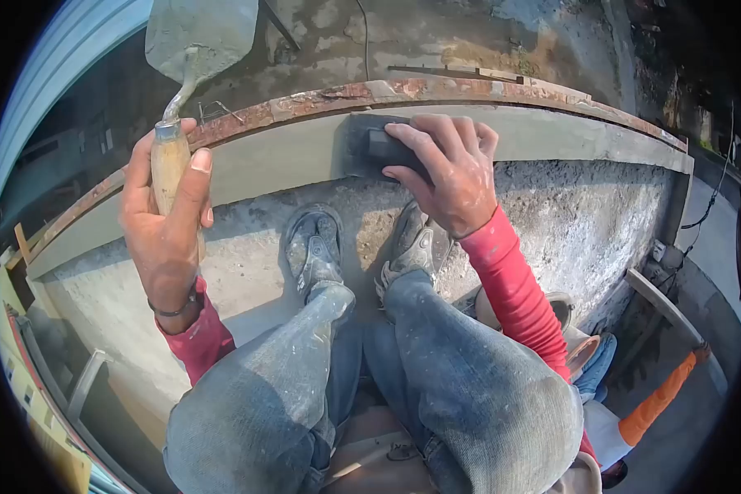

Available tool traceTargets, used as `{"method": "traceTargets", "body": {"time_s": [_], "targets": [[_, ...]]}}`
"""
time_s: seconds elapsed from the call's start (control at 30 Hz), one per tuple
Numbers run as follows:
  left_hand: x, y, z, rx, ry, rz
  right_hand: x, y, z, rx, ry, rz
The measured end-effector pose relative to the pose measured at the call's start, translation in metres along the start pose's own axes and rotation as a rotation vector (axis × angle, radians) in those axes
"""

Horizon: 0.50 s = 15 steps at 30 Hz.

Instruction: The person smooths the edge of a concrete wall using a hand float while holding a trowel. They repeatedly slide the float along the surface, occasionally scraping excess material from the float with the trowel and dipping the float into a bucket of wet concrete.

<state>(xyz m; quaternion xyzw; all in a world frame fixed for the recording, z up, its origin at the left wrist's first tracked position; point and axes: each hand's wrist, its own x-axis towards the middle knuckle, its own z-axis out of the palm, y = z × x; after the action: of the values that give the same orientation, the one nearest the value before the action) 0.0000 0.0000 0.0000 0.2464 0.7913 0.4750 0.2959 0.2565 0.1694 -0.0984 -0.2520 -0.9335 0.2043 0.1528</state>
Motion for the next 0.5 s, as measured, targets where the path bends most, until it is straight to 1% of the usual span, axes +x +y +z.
{"method": "traceTargets", "body": {"time_s": [0.07,0.1,0.13,0.17,0.23,0.27,0.33,0.37,0.43,0.5], "targets": [[-0.009,0.008,-0.004,0.031,0.064,0.009,-0.033,0.052,-0.030,-0.101,0.017,0.081],[-0.001,-0.024,0.024,-0.152,0.019,-0.022,-0.048,0.087,-0.095,-0.359,-0.063,0.133],[-0.003,-0.020,0.016,-0.122,0.016,-0.031,-0.060,0.108,-0.102,-0.349,-0.029,0.154],[-0.005,-0.015,0.008,-0.085,0.016,-0.037,-0.065,0.117,-0.096,-0.321,-0.014,0.170],[-0.004,-0.013,0.001,-0.050,0.046,-0.034,-0.046,0.084,-0.069,-0.233,-0.032,0.096],[-0.003,-0.012,0.003,-0.051,0.061,-0.036,-0.032,0.056,-0.049,-0.164,-0.049,0.053],[-0.001,-0.009,0.003,-0.039,0.042,-0.010,-0.004,0.003,-0.008,-0.024,-0.055,-0.047],[0.001,-0.006,0.005,-0.026,0.030,0.006,0.004,-0.012,0.008,0.011,-0.023,-0.093],[-0.001,0.000,0.006,-0.017,0.002,0.004,0.004,-0.004,0.001,0.003,-0.058,-0.104],[-0.002,-0.003,0.000,0.014,0.006,0.025,-0.018,0.030,-0.035,-0.146,-0.106,-0.034]]}}
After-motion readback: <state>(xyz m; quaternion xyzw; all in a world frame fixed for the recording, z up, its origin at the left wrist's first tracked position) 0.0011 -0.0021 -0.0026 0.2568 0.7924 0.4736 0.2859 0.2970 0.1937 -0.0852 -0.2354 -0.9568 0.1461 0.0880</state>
